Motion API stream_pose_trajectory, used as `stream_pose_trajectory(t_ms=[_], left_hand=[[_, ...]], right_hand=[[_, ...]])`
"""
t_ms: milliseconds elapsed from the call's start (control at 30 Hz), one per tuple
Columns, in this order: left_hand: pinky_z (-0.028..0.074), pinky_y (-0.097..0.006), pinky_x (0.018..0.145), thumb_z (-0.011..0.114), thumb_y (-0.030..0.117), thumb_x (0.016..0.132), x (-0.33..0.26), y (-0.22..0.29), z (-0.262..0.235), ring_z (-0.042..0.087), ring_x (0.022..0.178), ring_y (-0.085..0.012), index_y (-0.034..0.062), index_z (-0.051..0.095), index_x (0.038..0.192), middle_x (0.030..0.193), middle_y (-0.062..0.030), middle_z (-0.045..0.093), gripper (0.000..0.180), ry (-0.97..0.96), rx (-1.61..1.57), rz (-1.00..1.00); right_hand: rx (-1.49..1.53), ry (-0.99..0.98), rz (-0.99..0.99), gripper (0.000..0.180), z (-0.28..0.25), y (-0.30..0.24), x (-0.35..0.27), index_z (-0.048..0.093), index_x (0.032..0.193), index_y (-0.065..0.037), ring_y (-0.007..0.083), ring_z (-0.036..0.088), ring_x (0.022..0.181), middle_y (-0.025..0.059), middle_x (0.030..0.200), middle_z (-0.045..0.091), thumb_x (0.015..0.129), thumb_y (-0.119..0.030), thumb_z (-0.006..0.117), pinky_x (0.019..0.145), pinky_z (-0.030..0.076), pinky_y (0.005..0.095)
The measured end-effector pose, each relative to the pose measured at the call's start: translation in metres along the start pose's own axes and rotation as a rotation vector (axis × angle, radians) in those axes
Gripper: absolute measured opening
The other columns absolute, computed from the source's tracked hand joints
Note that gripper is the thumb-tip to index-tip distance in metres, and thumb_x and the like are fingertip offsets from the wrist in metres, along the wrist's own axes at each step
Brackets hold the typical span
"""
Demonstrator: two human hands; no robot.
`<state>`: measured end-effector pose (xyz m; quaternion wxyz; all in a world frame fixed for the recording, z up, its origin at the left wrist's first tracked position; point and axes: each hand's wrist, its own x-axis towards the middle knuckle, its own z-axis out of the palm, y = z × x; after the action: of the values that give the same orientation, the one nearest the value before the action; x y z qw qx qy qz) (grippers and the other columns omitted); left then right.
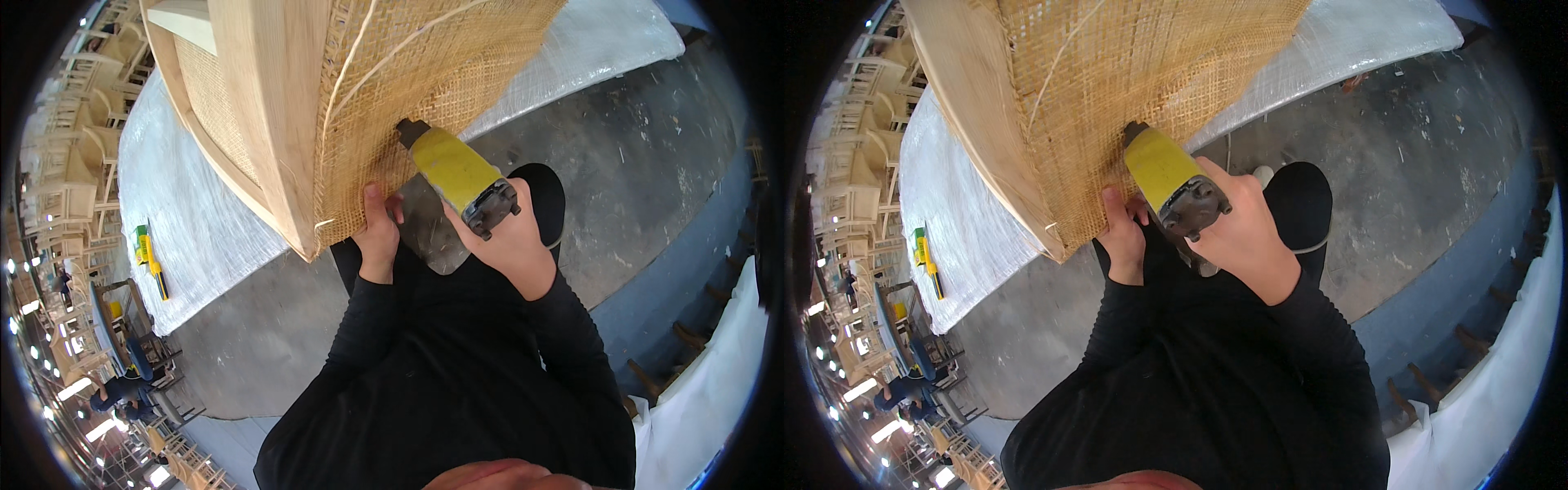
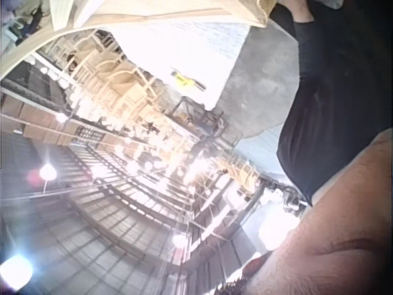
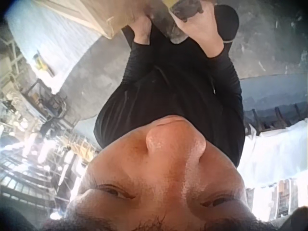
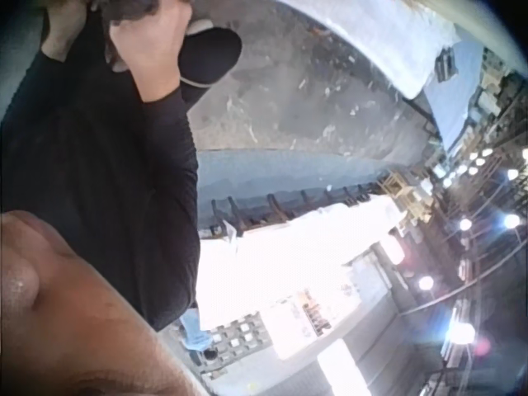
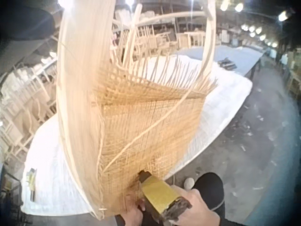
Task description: The person uses a pneumatic staple gun to attach woven cane webbing to the underside of a wooden chair frame. They repeatedly pull the webbing taut, staple it along the frame edges, and trim excess material with a utility knife.
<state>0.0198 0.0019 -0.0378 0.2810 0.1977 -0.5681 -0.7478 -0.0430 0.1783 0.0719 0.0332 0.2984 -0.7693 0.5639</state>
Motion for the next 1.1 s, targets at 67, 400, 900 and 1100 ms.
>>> stream_pose_trajectory(t_ms=[67, 400, 900, 1100], left_hand=[[0.048, -0.027, 0.047, 0.057, 0.03, 0.109, 0.003, 0.0, 0.0, 0.065, 0.072, -0.0167, 0.0034, 0.056, 0.125, 0.103, -0.0098, 0.067, 0.031, -0.004, -0.001, 0.006], [0.05, -0.028, 0.05, 0.057, 0.029, 0.108, 0.001, 0.001, 0.0, 0.065, 0.072, -0.0158, 0.0037, 0.059, 0.12, 0.098, -0.0088, 0.067, 0.028, -0.029, -0.044, 0.021], [0.049, -0.027, 0.052, 0.063, 0.03, 0.106, -0.003, 0.004, 0.003, 0.064, 0.072, -0.0165, 0.0044, 0.059, 0.122, 0.103, -0.0084, 0.067, 0.031, 0.048, -0.107, -0.045], [0.042, -0.024, 0.048, 0.068, 0.037, 0.102, -0.001, 0.018, 0.022, 0.058, 0.062, -0.0114, 0.0071, 0.061, 0.117, 0.095, -0.0045, 0.065, 0.035, 0.136, -0.343, -0.181]], right_hand=[[0.046, 0.011, -0.014, 0.037, 0.001, -0.001, 0.003, 0.066, 0.109, 0.002, 0.0359, 0.072, 0.075, 0.0166, 0.086, 0.072, 0.073, -0.001, 0.078, 0.066, 0.055, 0.0331], [0.097, -0.052, 0.045, 0.04, 0.003, -0.002, -0.003, 0.066, 0.113, 0.001, 0.0355, 0.075, 0.08, 0.0177, 0.087, 0.073, 0.075, -0.003, 0.08, 0.069, 0.056, 0.0331], [-0.354, 0.023, -0.312, 0.044, 0.0, 0.007, -0.007, 0.066, 0.113, 0.002, 0.0375, 0.071, 0.076, 0.0175, 0.089, 0.072, 0.074, -0.008, 0.08, 0.066, 0.055, 0.0392], [0.017, -0.014, -0.042, 0.047, -0.006, 0.008, -0.021, 0.066, 0.113, 0.004, 0.0351, 0.074, 0.079, 0.0166, 0.09, 0.073, 0.07, -0.006, 0.082, 0.069, 0.056, 0.0359]])
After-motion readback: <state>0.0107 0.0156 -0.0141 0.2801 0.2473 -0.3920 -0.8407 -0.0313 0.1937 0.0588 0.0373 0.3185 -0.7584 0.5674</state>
